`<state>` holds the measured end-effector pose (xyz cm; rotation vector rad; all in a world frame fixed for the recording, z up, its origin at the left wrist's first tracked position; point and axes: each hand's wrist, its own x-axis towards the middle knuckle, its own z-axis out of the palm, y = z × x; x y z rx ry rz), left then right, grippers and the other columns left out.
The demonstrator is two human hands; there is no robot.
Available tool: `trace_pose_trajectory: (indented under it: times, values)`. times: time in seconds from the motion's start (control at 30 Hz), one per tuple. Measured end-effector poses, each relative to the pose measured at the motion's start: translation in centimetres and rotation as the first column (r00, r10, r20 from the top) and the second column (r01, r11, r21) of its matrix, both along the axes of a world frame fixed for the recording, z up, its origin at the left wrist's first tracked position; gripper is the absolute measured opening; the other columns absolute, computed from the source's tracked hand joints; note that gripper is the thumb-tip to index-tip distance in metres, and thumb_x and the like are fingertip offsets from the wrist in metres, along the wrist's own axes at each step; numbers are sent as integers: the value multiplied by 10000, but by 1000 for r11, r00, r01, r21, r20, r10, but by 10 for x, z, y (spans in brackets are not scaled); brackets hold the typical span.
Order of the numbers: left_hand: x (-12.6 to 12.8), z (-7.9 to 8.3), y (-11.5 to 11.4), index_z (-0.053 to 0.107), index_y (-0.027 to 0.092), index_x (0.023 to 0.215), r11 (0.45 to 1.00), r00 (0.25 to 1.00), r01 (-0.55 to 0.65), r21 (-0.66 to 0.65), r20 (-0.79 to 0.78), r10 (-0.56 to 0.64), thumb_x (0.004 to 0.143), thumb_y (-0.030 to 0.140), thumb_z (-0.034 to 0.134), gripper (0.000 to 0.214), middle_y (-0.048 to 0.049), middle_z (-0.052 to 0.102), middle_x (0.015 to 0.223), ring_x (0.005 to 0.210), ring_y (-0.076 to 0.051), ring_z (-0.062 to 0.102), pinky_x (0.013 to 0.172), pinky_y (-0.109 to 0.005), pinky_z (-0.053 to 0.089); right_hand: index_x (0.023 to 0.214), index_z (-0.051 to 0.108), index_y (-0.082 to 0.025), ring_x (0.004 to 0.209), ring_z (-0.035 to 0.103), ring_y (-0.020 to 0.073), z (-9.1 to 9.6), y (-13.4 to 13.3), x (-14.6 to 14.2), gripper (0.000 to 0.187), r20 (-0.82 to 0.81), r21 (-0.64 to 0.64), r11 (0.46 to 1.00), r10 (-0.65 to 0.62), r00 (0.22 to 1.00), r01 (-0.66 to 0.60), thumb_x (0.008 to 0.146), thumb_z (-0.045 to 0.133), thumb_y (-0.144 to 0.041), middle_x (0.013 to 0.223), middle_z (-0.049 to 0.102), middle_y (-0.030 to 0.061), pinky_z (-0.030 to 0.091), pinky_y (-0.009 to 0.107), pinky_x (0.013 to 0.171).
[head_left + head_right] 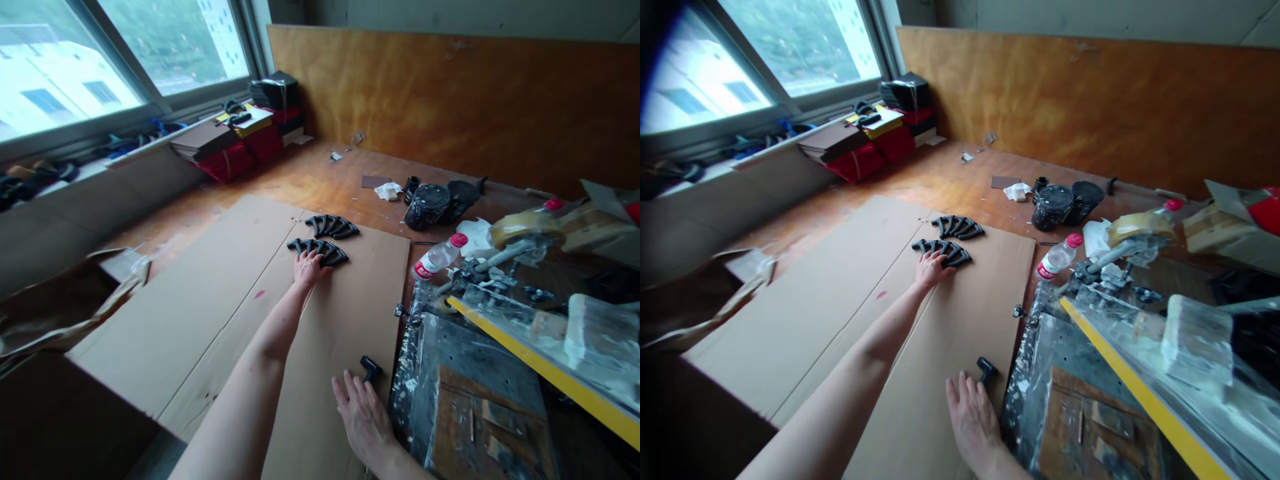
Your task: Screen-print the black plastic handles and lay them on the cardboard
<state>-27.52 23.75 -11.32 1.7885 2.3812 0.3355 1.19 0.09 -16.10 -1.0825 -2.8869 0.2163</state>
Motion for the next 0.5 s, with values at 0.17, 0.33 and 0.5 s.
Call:
trace_pose_trajectory:
  times: [0.17, 0.33, 0.5]
  values:
    - [8, -8, 4, 544, 223, 1352, 996, 995, 10, 84, -98, -2, 860, 584, 488, 614, -109, 369, 1542, 1428, -368, 230, 1143, -571, 185, 1319, 537, -203, 1170, 584, 274, -3, -5, -8, 517, -33, 38, 999, -28, 999, 30, 825, 503, -57, 1307, 591, 184, 495, 475, 933]
    - [12, -22, -13, 402, 219, 1458, 988, 986, 24, 156, -166, 2, 901, 574, 364, 661, -125, 242, 1599, 1479, -329, 149, 1146, -622, 131, 1073, 626, -187, 980, 615, 233, 29, 8, -18, 239, -73, 10, 1000, -13, 997, 14, 841, 569, -188, 1044, 683, 119, 520, 368, 767]
    - [20, -38, -42, 317, 283, 1481, 990, 988, -38, 135, -142, 57, 891, 623, 231, 687, -40, 171, 1627, 1489, -266, 151, 1169, -526, 190, 889, 629, -227, 824, 575, 181, 68, 26, 2, 85, -232, -21, 999, 37, 972, -43, 818, 607, -268, 839, 664, 14, 472, 287, 670]
